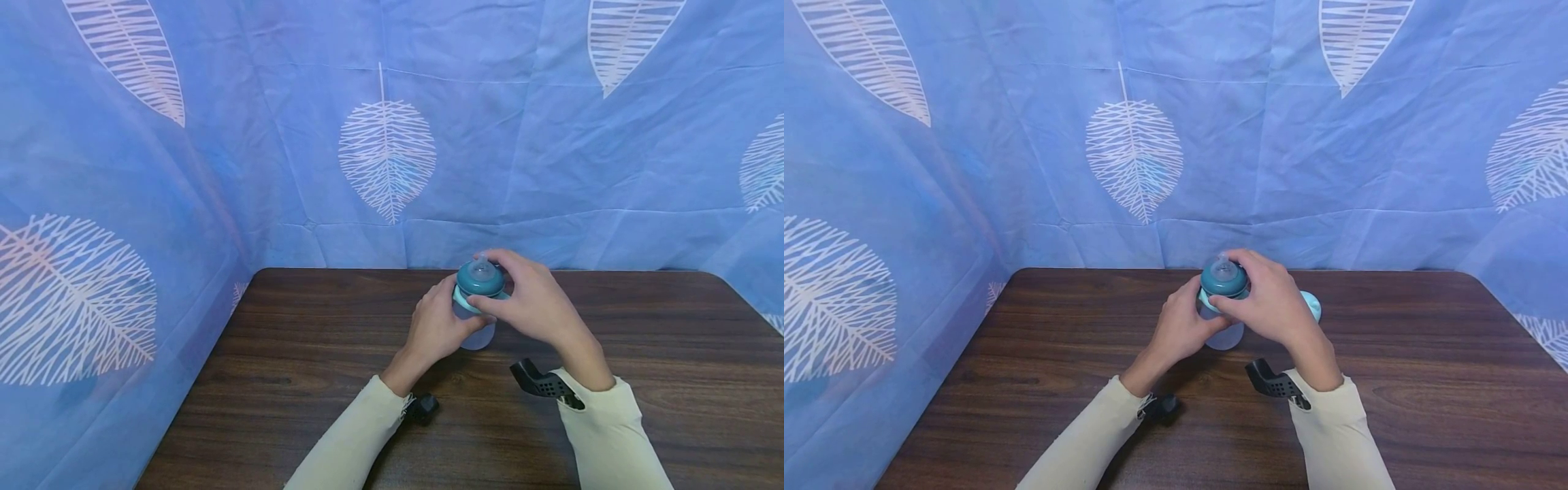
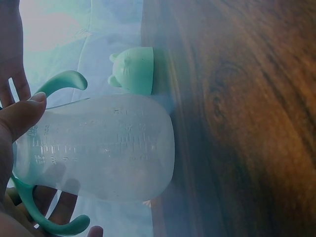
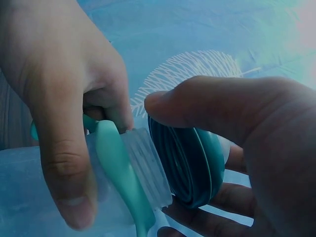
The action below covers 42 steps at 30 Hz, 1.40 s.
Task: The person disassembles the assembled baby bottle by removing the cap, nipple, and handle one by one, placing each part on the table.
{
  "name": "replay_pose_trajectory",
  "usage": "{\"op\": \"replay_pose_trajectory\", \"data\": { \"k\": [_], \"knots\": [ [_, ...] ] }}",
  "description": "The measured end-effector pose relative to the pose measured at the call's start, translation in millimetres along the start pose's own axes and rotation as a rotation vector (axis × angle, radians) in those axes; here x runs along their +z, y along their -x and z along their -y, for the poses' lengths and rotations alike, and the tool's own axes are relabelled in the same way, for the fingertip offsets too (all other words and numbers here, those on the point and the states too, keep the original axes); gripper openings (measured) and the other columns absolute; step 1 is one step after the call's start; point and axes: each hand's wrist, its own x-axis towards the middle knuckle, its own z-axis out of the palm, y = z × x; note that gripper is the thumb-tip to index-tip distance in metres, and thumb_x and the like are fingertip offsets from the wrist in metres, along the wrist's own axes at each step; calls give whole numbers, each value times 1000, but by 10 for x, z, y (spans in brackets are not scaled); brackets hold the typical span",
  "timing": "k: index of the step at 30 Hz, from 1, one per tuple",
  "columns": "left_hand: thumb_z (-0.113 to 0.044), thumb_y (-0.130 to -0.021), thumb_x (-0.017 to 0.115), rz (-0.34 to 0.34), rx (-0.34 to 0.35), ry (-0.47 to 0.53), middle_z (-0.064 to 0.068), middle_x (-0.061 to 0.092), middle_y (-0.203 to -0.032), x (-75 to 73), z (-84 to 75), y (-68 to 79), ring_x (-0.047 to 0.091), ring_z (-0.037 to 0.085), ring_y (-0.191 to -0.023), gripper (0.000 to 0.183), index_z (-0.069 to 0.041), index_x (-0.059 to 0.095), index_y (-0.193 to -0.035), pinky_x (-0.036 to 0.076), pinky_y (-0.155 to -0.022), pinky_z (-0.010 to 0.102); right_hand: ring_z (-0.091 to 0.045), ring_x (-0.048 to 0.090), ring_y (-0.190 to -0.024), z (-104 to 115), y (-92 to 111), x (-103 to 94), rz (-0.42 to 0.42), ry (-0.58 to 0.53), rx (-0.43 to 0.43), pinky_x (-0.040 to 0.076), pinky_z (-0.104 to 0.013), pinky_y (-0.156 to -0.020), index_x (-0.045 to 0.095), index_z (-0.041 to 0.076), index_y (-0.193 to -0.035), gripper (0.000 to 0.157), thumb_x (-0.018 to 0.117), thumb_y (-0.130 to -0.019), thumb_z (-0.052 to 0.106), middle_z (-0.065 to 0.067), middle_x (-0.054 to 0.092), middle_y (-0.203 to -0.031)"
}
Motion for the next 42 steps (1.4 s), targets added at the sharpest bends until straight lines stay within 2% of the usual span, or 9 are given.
{"op": "replay_pose_trajectory", "data": {
  "k": [42],
  "knots": [
    [-43,-96,88,16,-24,27,6,68,-145,-23,0,-3,68,25,-128,78,-10,56,-159,59,-100,46,-31,69,-103,-8,-7,9,3,2,2,55,-55,-86,63,7,-150,64,88,-97,30,-16,72,-134]
  ]
}}
